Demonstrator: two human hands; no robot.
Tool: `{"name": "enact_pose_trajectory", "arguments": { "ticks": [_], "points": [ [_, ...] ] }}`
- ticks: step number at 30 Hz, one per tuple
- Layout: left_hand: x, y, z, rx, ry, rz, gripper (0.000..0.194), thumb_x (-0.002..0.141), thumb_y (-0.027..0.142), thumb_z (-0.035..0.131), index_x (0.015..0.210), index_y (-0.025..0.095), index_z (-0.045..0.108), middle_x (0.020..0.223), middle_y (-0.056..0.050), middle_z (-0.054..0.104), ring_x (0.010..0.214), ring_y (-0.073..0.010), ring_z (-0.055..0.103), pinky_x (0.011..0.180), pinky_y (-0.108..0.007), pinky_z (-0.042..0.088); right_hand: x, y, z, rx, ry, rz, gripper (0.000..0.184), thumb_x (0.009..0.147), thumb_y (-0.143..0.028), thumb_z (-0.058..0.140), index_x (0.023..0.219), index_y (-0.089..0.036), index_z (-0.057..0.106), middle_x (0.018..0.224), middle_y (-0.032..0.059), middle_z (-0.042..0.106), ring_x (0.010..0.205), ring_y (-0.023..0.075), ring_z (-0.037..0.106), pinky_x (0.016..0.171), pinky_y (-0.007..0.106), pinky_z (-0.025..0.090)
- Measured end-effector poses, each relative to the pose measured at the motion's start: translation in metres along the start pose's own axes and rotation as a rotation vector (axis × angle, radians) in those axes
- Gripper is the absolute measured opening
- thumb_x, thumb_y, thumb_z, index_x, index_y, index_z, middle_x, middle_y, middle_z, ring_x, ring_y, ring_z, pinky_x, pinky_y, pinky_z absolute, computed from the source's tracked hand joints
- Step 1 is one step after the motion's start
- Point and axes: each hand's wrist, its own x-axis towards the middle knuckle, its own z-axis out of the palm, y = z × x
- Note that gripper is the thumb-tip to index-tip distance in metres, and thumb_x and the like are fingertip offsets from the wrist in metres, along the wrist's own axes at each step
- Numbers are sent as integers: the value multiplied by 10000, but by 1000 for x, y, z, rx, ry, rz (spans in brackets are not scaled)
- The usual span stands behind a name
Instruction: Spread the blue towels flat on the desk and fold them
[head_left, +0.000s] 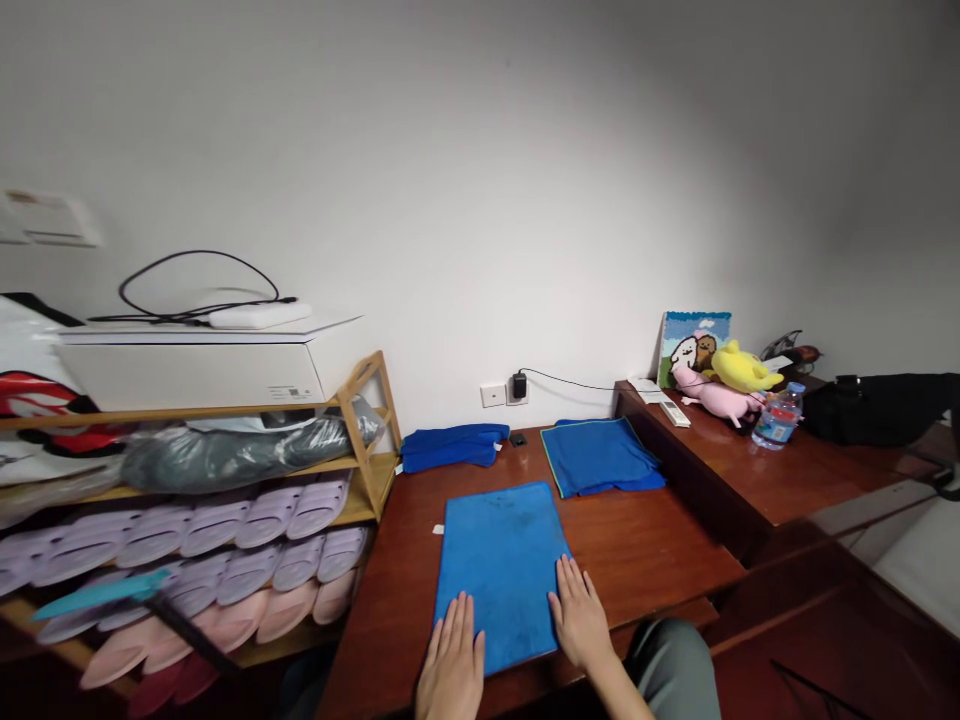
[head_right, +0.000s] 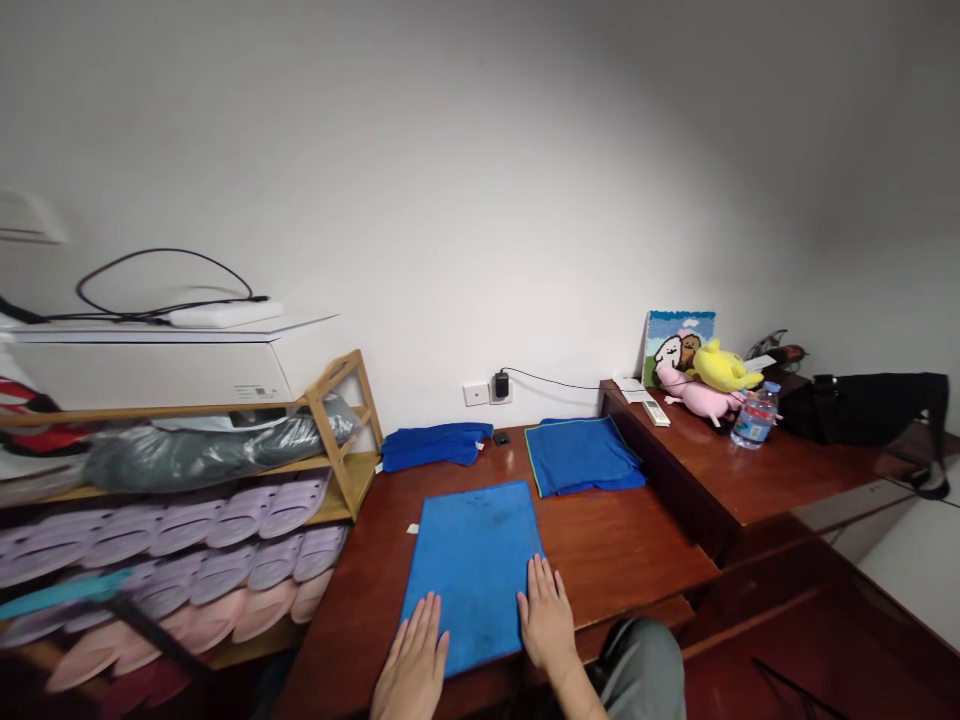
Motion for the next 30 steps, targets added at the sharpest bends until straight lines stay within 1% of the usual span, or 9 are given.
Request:
{"name": "enact_pose_trajectory", "arguments": {
  "ticks": [3,5,10,13,15,18,23,27,30],
  "points": [
    [-8,-14,-5,-20,21,-32,625,1057,373,321,1660,217,371,1644,-118,514,1521,-304,502,1253,-566,449,6,4,-1,-2,37,8,630,1110,-469,288,1668,-201,406,1724,42,313,1622,269,273,1335,489,253],
    [9,-17,-14,-34,38,-18,626,1061,386,332,1666,227,354,1657,-108,499,1532,-299,487,1259,-562,443,22,-2,-8,-1,65,-8,632,1118,-458,263,1668,-180,404,1726,50,321,1626,262,265,1337,476,251],
    [123,-4,-26,-82,30,79,587,1079,361,307,1616,173,450,1669,-121,490,1563,-276,441,1290,-519,396,105,-54,-24,29,66,-134,610,1120,-375,256,1654,-133,421,1729,89,337,1629,242,265,1341,437,219],
    [189,5,-10,-98,-89,91,567,1057,295,316,1571,181,526,1647,-124,521,1558,-272,451,1296,-517,372,154,-82,-15,44,-5,-193,592,1100,-321,308,1651,-141,429,1717,95,374,1625,234,281,1336,426,224],
    [211,3,5,-99,-150,88,565,1040,284,338,1556,193,549,1633,-117,540,1543,-265,473,1290,-508,377,175,-85,-4,37,-64,-222,595,1094,-323,334,1655,-145,420,1713,100,379,1621,230,290,1336,428,221],
    [215,-11,26,-92,-168,54,582,1044,357,344,1564,183,538,1630,-130,539,1537,-287,483,1284,-542,376,189,-63,9,24,-80,-228,613,1108,-400,324,1675,-172,377,1729,86,338,1629,226,268,1342,446,187],
    [204,-50,42,-43,-103,-103,665,1034,454,316,1591,135,491,1667,-157,477,1568,-307,433,1303,-568,329,194,-15,8,-4,-46,-70,626,1120,-393,238,1695,-157,315,1747,79,279,1641,208,222,1344,438,156],
    [208,-70,31,-28,-117,-119,684,1029,455,290,1565,99,521,1630,-177,523,1543,-307,472,1289,-549,361,194,-12,-8,-19,-61,-54,630,1113,-370,261,1682,-112,337,1742,101,293,1641,222,222,1341,430,179],
    [190,-63,15,-37,-85,-34,674,1047,459,289,1551,88,538,1615,-169,548,1535,-294,483,1291,-515,379,171,-27,-15,22,-20,-115,626,1123,-381,248,1679,-110,345,1746,97,286,1644,235,211,1350,444,161]
  ]
}}
